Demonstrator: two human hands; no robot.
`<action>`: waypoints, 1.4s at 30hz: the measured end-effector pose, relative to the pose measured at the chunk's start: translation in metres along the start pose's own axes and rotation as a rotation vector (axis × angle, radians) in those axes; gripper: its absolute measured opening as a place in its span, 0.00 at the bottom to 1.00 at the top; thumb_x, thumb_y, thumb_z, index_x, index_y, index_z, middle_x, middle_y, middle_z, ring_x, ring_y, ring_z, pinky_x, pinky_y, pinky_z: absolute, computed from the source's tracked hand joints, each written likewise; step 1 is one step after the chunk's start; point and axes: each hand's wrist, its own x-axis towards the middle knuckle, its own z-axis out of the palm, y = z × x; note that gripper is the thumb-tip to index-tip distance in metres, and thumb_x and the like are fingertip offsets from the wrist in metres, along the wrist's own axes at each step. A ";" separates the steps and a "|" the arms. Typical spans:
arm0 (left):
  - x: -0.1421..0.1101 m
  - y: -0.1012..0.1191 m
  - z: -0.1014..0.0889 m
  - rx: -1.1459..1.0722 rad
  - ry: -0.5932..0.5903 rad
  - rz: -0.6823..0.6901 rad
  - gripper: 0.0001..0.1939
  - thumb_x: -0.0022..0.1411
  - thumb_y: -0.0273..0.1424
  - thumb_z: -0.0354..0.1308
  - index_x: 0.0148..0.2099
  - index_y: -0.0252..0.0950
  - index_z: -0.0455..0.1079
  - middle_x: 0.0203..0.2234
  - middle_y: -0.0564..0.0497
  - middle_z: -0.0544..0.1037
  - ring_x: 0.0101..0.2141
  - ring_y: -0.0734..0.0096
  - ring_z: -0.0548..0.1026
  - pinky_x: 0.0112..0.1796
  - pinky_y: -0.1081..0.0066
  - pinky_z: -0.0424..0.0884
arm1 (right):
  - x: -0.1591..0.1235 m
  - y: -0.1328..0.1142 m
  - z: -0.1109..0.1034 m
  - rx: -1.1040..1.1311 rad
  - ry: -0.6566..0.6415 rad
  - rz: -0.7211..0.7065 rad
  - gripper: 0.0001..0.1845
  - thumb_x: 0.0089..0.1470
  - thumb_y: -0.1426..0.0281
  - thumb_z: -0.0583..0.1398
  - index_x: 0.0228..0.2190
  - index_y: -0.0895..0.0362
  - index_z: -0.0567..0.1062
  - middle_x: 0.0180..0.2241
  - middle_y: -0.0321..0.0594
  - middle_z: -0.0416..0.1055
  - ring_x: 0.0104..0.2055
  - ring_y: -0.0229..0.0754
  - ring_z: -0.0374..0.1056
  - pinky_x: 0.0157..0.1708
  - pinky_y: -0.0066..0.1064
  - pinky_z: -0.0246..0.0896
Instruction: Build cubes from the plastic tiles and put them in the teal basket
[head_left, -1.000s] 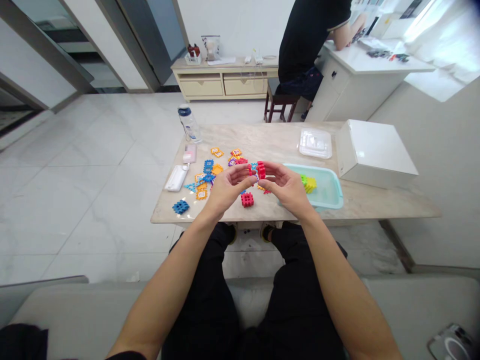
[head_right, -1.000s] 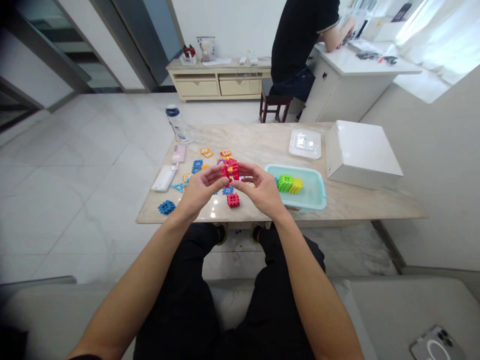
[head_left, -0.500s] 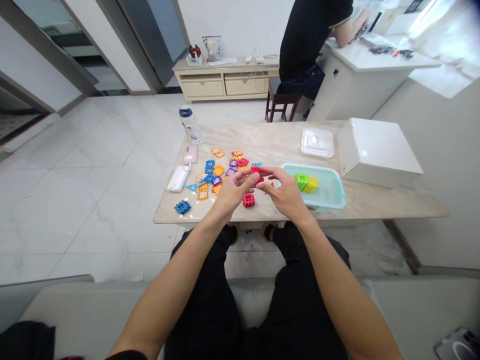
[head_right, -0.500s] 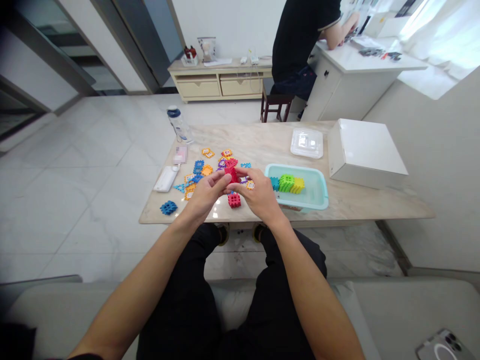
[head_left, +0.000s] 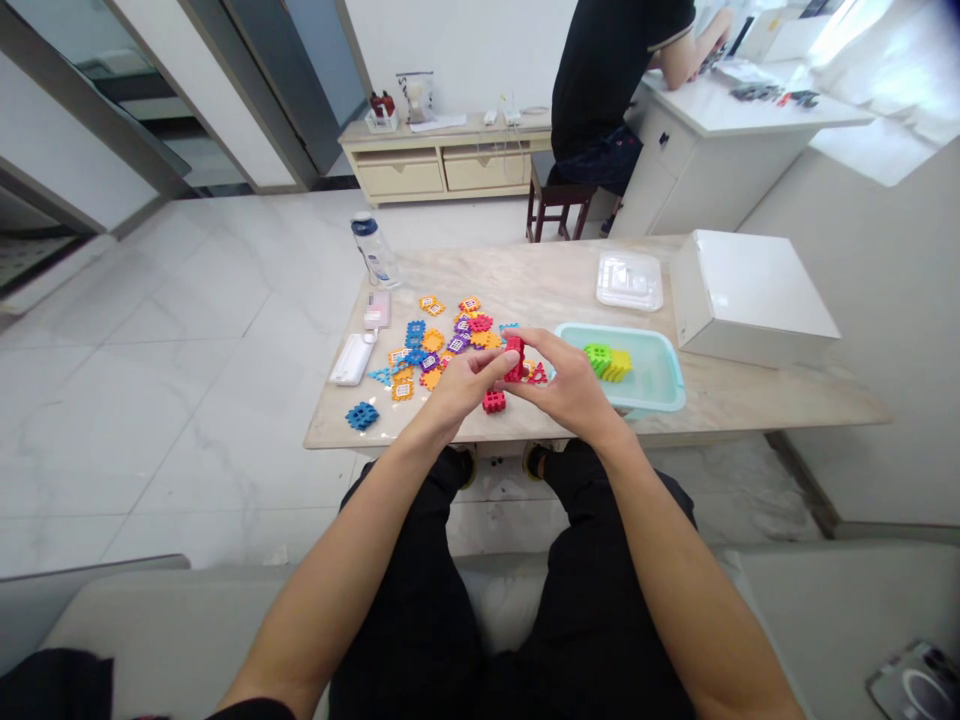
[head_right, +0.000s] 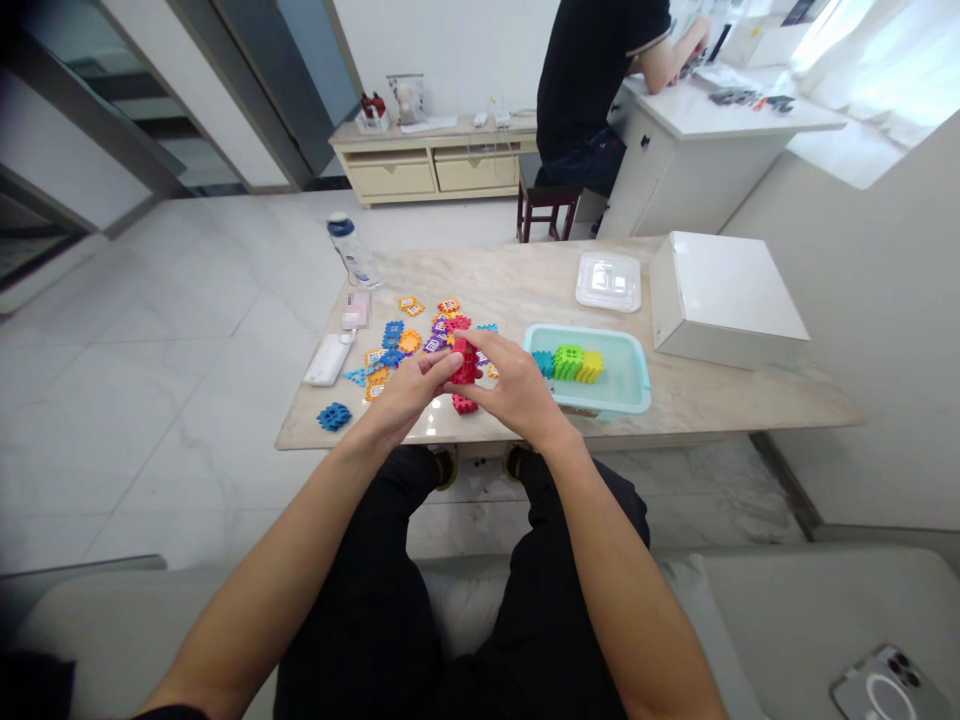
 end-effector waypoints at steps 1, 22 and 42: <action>-0.001 0.001 0.000 0.003 -0.004 -0.004 0.29 0.61 0.58 0.75 0.41 0.34 0.85 0.34 0.49 0.82 0.34 0.68 0.76 0.38 0.69 0.71 | 0.000 0.001 0.000 -0.016 0.007 0.001 0.31 0.64 0.60 0.76 0.65 0.45 0.80 0.61 0.45 0.83 0.64 0.56 0.79 0.66 0.52 0.74; -0.005 0.008 0.005 -0.064 0.045 -0.002 0.30 0.60 0.52 0.78 0.54 0.34 0.87 0.49 0.39 0.89 0.46 0.57 0.86 0.48 0.64 0.79 | 0.000 -0.008 -0.004 -0.074 0.117 0.046 0.27 0.63 0.51 0.75 0.59 0.46 0.83 0.56 0.45 0.86 0.57 0.56 0.81 0.60 0.52 0.77; -0.002 0.003 0.005 -0.049 -0.038 -0.005 0.28 0.59 0.52 0.78 0.50 0.35 0.88 0.41 0.44 0.87 0.39 0.63 0.81 0.41 0.68 0.75 | -0.004 -0.004 -0.008 -0.156 0.112 -0.024 0.29 0.62 0.48 0.75 0.59 0.45 0.84 0.54 0.44 0.87 0.54 0.59 0.82 0.59 0.54 0.76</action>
